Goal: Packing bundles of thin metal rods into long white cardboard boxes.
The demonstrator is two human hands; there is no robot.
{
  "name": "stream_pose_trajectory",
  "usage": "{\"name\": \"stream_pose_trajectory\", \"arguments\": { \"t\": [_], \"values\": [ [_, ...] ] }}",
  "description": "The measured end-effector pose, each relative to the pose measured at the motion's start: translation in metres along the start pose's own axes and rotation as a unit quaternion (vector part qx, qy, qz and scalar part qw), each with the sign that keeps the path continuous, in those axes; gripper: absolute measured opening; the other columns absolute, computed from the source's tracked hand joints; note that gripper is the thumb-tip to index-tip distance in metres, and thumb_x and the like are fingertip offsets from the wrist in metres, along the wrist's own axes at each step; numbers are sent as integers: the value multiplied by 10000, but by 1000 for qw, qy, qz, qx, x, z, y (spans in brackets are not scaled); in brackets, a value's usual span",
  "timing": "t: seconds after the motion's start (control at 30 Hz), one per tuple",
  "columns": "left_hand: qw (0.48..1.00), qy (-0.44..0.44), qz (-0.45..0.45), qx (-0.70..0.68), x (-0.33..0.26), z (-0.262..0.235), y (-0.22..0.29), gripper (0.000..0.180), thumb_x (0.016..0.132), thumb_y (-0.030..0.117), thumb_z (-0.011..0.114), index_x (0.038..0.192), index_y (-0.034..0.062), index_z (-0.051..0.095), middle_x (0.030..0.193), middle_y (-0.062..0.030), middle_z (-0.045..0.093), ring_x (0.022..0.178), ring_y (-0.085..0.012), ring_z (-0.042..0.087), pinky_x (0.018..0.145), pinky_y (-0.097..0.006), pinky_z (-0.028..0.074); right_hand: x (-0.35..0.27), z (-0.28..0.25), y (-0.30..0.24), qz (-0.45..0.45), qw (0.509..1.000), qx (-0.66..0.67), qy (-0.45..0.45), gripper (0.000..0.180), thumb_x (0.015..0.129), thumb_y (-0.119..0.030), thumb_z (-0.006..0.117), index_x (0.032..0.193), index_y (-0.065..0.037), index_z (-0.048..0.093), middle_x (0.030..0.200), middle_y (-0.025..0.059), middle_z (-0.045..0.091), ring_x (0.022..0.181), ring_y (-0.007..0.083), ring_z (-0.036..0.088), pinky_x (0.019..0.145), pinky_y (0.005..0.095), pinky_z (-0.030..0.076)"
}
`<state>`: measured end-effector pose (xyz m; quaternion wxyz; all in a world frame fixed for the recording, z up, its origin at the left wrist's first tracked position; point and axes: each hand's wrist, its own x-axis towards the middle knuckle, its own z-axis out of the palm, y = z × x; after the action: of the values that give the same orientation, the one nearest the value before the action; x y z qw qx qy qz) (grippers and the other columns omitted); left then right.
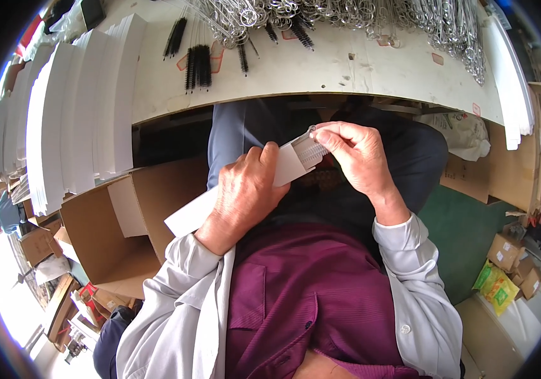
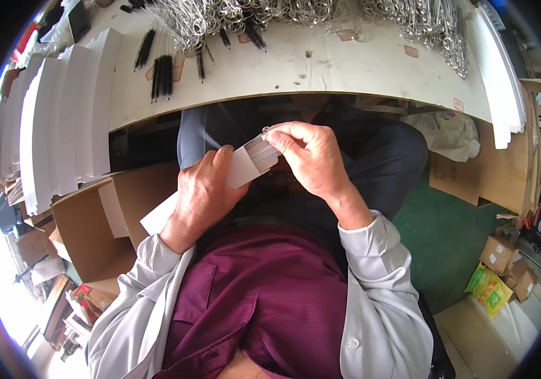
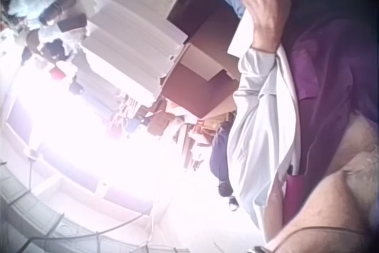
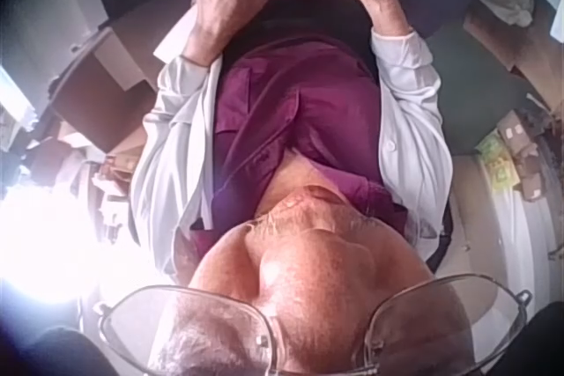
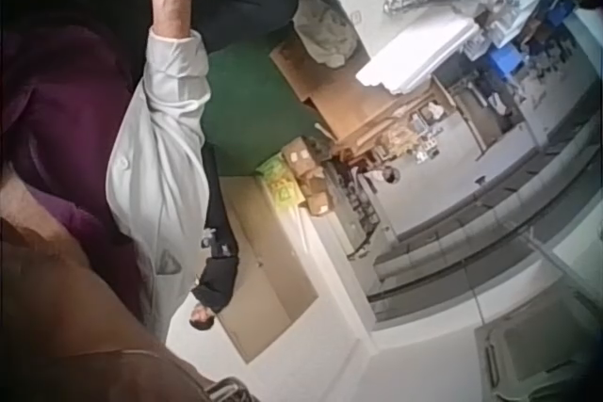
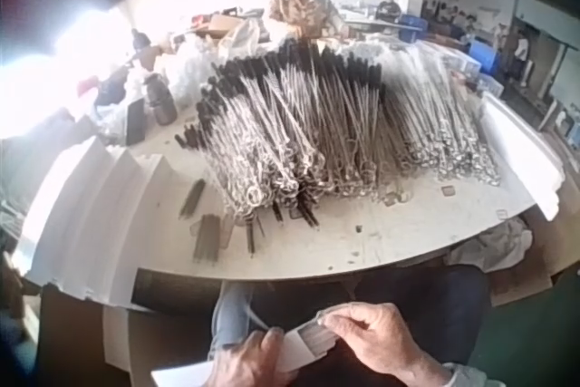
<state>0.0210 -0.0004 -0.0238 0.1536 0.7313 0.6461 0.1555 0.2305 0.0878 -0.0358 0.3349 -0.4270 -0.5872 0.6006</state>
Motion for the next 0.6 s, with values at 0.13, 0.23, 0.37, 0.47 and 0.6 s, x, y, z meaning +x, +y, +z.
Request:
{"name": "stream_pose_trajectory", "arguments": {
  "t": [0.13,0.23,0.37,0.47,0.6],
  "values": [
    [1000,2,3,1,0,1,0,510,724,203,872,1124,35,604,827,-123,661,713,-328,718,617,-434,584,-3,12,2,-38,997,-57,45,120,926,-49,793,1018,14,750,911,72,784,835,96,714,734,262,573],
    [1000,6,-5,-2,-1,3,-1,517,719,209,874,1127,39,607,824,-119,661,705,-326,717,614,-435,583,-3,23,4,-30,995,-13,89,191,891,-20,816,1050,-21,711,923,49,756,805,97,709,727,264,578],
    [1000,6,1,5,-1,4,0,524,713,219,877,1129,45,610,830,-113,662,718,-323,719,617,-437,583,-5,22,4,-11,996,-54,67,182,884,-12,817,1036,-21,716,919,58,753,791,107,710,714,267,581],
    [1000,6,-9,1,-1,4,0,517,713,224,878,1117,48,609,835,-112,664,736,-322,721,627,-436,586,-6,27,7,-68,989,-94,89,158,873,-3,818,999,-11,723,955,77,748,781,125,714,699,272,583],
    [1000,10,0,-1,-1,5,-1,478,714,205,870,1038,50,553,821,-122,634,716,-327,715,612,-437,584,-8,34,7,-147,973,-156,88,119,872,-36,825,946,6,742,1075,137,735,787,178,724,698,298,589]
  ]
}}
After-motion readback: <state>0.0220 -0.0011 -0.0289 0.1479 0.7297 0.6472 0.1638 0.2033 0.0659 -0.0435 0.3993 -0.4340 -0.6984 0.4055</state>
